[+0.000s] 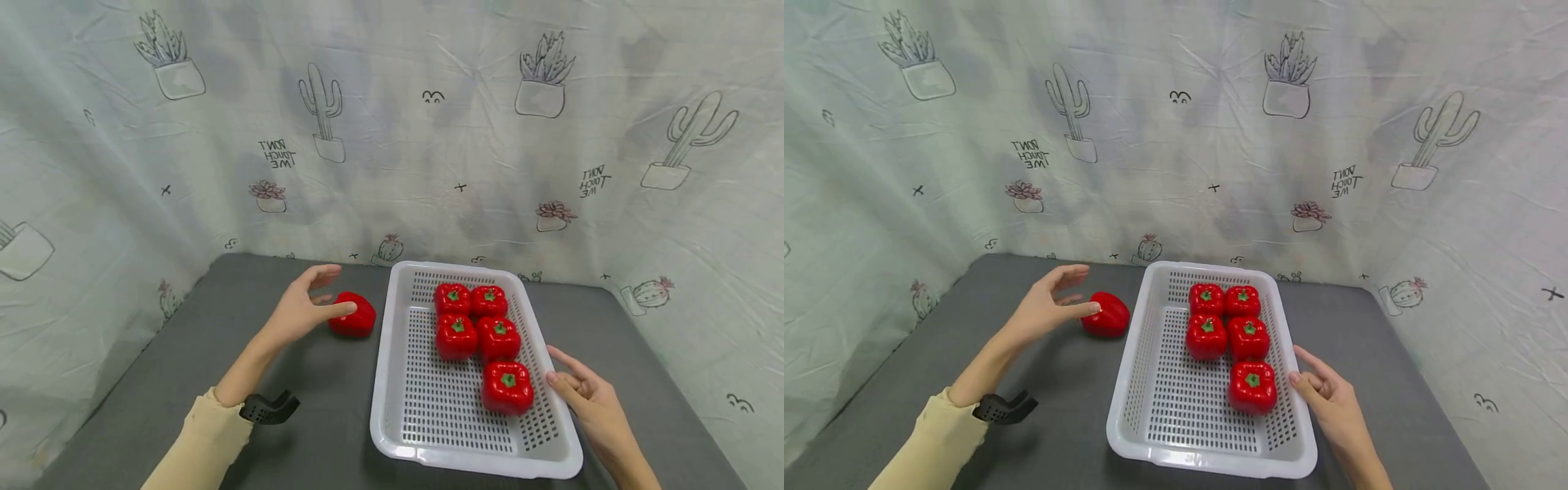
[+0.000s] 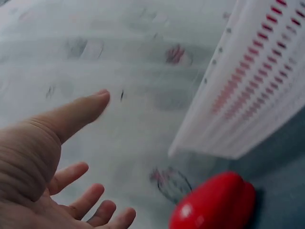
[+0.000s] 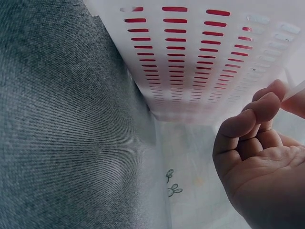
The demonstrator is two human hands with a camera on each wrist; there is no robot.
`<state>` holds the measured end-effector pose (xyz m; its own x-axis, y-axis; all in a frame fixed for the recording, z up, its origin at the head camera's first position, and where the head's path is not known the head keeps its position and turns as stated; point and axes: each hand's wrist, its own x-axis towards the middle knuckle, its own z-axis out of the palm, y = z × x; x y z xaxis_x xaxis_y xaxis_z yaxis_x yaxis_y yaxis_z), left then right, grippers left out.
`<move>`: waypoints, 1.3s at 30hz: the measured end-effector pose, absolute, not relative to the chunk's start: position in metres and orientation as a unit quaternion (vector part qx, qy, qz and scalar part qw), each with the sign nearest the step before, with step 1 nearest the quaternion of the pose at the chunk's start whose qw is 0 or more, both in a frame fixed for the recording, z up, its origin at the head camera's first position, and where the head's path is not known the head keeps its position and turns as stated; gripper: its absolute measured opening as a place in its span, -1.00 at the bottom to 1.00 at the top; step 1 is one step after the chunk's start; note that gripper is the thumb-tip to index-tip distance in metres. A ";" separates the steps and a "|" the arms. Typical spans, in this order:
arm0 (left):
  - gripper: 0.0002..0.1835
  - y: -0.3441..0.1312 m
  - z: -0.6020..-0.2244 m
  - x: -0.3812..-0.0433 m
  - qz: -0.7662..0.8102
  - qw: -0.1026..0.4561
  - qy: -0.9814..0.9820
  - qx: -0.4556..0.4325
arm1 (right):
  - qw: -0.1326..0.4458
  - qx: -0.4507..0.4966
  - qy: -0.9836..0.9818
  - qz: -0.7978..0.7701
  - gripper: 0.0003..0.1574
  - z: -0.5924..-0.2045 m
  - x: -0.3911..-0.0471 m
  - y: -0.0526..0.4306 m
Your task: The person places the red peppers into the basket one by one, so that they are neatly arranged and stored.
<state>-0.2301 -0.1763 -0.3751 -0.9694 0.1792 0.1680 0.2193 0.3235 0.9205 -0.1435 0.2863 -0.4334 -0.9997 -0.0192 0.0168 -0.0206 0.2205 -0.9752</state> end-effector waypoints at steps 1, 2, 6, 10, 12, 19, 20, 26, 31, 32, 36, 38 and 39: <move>-0.15 -0.182 -0.381 -0.229 -0.570 0.018 -0.813 -0.116 | 0.001 0.014 -0.781 0.624 -0.24 -0.434 -0.143 0.286; -0.14 -0.187 -0.387 -0.229 -0.571 0.019 -0.813 -0.110 | 0.001 0.013 -0.782 0.623 -0.24 -0.434 -0.143 0.286; -0.12 -0.200 -0.405 -0.229 -0.562 0.018 -0.820 -0.101 | 0.001 0.008 -0.785 0.620 -0.23 -0.433 -0.142 0.286; -0.11 -0.208 -0.419 -0.235 -0.555 0.006 -0.825 -0.107 | 0.002 0.002 -0.787 0.617 -0.23 -0.433 -0.142 0.285; -0.11 -0.212 -0.425 -0.240 -0.561 -0.002 -0.821 -0.110 | 0.003 0.001 -0.789 0.615 -0.22 -0.433 -0.142 0.285; -0.06 -0.223 -0.442 -0.256 -0.546 -0.033 -0.829 -0.118 | 0.003 0.001 -0.789 0.615 -0.23 -0.434 -0.141 0.284; -0.05 -0.224 -0.444 -0.258 -0.540 -0.034 -0.832 -0.122 | 0.004 0.002 -0.789 0.615 -0.23 -0.434 -0.141 0.284; -0.04 -0.226 -0.451 -0.267 -0.534 -0.040 -0.832 -0.147 | 0.008 0.003 -0.791 0.612 -0.22 -0.433 -0.142 0.285; -0.05 -0.226 -0.458 -0.273 -0.539 -0.053 -0.824 -0.164 | 0.006 0.000 -0.790 0.613 -0.22 -0.434 -0.141 0.285; -0.04 -0.225 -0.459 -0.274 -0.540 -0.055 -0.823 -0.167 | 0.006 0.001 -0.790 0.613 -0.22 -0.434 -0.141 0.285; 0.00 -0.221 -0.462 -0.275 -0.532 -0.068 -0.827 -0.167 | 0.004 0.009 -0.785 0.620 -0.23 -0.433 -0.142 0.286; 0.05 -0.220 -0.464 -0.275 -0.522 -0.077 -0.833 -0.166 | 0.002 0.014 -0.782 0.624 -0.24 -0.434 -0.142 0.286; 0.07 -0.220 -0.465 -0.274 -0.517 -0.083 -0.836 -0.164 | 0.001 0.015 -0.780 0.626 -0.24 -0.434 -0.143 0.286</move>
